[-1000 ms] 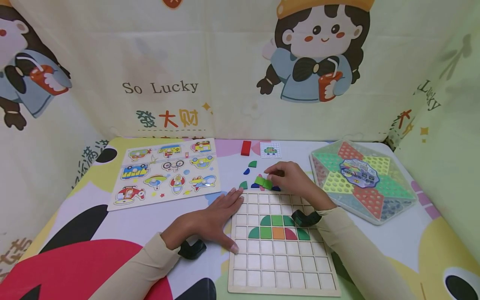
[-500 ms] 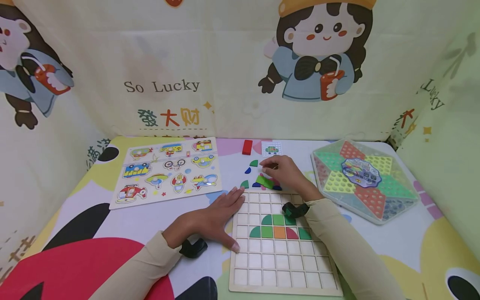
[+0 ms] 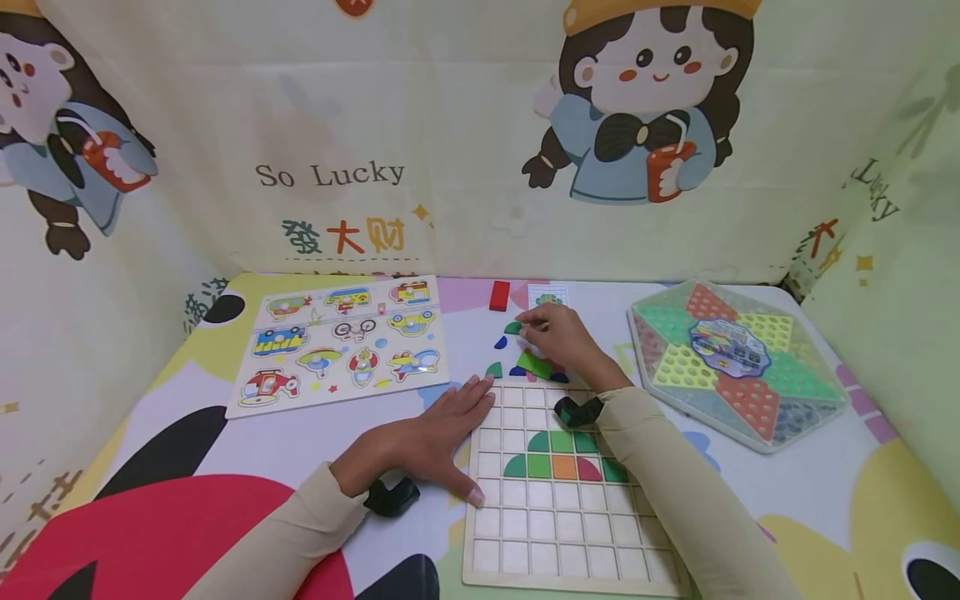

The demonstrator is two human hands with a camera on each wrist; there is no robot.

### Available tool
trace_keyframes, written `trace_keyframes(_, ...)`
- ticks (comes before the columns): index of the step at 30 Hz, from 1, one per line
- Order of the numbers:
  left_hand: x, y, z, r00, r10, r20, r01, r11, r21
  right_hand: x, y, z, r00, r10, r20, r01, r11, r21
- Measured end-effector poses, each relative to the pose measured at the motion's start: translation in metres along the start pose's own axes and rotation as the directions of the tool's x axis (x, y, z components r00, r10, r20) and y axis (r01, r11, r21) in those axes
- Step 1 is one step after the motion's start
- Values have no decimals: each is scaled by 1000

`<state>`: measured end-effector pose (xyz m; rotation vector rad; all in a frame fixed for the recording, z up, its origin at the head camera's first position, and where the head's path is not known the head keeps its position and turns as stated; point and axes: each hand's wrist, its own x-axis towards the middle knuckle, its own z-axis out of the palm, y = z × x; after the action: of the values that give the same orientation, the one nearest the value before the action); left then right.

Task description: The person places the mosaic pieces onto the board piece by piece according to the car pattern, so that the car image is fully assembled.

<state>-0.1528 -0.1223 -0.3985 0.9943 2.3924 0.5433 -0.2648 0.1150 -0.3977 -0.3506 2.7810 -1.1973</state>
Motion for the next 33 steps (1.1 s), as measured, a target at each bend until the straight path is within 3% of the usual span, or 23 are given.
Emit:
trace_keyframes(16,-1,3,0,1000,-19,3,19,1000,3,15,-1,7,999,28,45,-25,998,-65)
trace_keyframes(33,1,1,0,1000,-26,7,26,1000,-1,18,-3,7,998,30,56,-24,994,-109)
